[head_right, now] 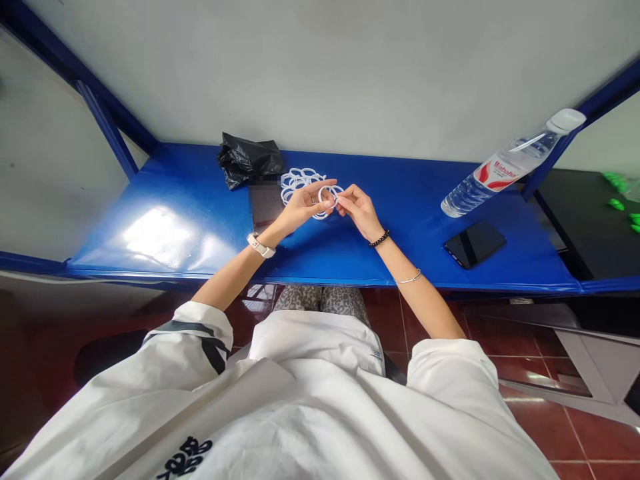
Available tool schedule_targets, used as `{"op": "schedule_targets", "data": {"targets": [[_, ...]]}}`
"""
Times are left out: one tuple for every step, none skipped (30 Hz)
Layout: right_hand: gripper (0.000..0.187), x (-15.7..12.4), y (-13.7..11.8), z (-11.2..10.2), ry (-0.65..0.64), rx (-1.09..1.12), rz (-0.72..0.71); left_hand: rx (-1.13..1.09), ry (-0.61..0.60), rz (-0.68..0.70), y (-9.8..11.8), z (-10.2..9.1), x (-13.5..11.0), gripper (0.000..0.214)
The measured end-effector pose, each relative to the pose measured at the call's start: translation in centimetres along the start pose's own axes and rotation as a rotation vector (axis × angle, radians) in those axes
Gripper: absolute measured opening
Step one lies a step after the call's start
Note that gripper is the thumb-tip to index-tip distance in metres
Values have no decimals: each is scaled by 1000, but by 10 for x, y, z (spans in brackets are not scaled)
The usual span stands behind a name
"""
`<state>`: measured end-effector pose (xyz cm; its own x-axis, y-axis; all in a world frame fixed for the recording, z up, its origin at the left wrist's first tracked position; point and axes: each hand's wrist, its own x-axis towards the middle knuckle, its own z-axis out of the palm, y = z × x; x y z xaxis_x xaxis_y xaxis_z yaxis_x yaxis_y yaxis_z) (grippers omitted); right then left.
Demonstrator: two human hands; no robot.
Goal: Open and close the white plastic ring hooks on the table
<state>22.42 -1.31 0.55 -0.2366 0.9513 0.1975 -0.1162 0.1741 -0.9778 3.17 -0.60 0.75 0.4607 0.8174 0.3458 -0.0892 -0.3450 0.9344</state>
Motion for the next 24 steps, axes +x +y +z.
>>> {"op": "schedule_targets", "data": {"targets": [[58, 0, 0, 0, -2, -4, -5, -4, 2, 1, 0, 0, 0, 82], [59, 0, 0, 0, -4, -17, -14, -7, 3, 0, 1, 0, 0, 84], [60, 0, 0, 1, -4, -38, -26, -8, 3, -4, 1, 0, 0, 86], [60, 0, 0, 1, -3, -65, -41, -11, 2, -11, 1, 0, 0, 88], [61, 1, 1, 1, 1, -91, -56, -14, 0, -21, 1, 0, 1, 90], [62, 1, 1, 0, 5, -114, -70, -17, -1, -33, 0, 0, 0, 91], [62, 2, 2, 0, 10, -132, -83, -17, -1, -44, 0, -1, 1, 91], [62, 2, 3, 0, 16, -145, -93, -13, 0, -49, -1, -1, 1, 91], [62, 3, 3, 0, 24, -155, -102, -4, 4, -49, -2, -2, 1, 90], [62, 3, 4, 0, 32, -163, -110, 6, 8, -43, -3, -2, 1, 88], [62, 3, 5, 0, 39, -172, -118, 16, 13, -33, -4, -3, 1, 87], [61, 3, 5, 0, 43, -182, -125, 25, 18, -20, -6, -3, 2, 86], [61, 3, 6, 0, 48, -194, -133, 34, 22, -6, -7, -4, 2, 85], [60, 2, 6, 0, 53, -209, -142, 43, 27, 6, -7, -5, 3, 84], [58, 2, 7, 0, 60, -233, -154, 55, 30, 15, -7, -6, 3, 83], [57, 1, 6, 0, 68, -267, -170, 68, 32, 20, -6, -6, 3, 82], [55, 0, 6, 0, 76, -310, -193, 82, 31, 23, -5, -7, 3, 81], [52, 0, 6, -1, 82, -360, -221, 93, 28, 22, -3, -7, 3, 81], [49, -1, 5, -1, 84, -410, -251, 101, 22, 21, -1, -7, 2, 82], [45, -2, 4, -1, 82, -455, -279, 108, 14, 18, 2, -8, 2, 82], [41, -2, 3, -1, 79, -491, -303, 114, 6, 14, 4, -8, 2, 82], [37, -3, 2, -2, 76, -517, -320, 118, -4, 11, 6, -8, 1, 82], [35, -3, 1, -2, 74, -534, -329, 121, -12, 8, 7, -8, 1, 82], [33, -4, 1, -2, 74, -544, -330, 122, -21, 5, 7, -8, 1, 82]]}}
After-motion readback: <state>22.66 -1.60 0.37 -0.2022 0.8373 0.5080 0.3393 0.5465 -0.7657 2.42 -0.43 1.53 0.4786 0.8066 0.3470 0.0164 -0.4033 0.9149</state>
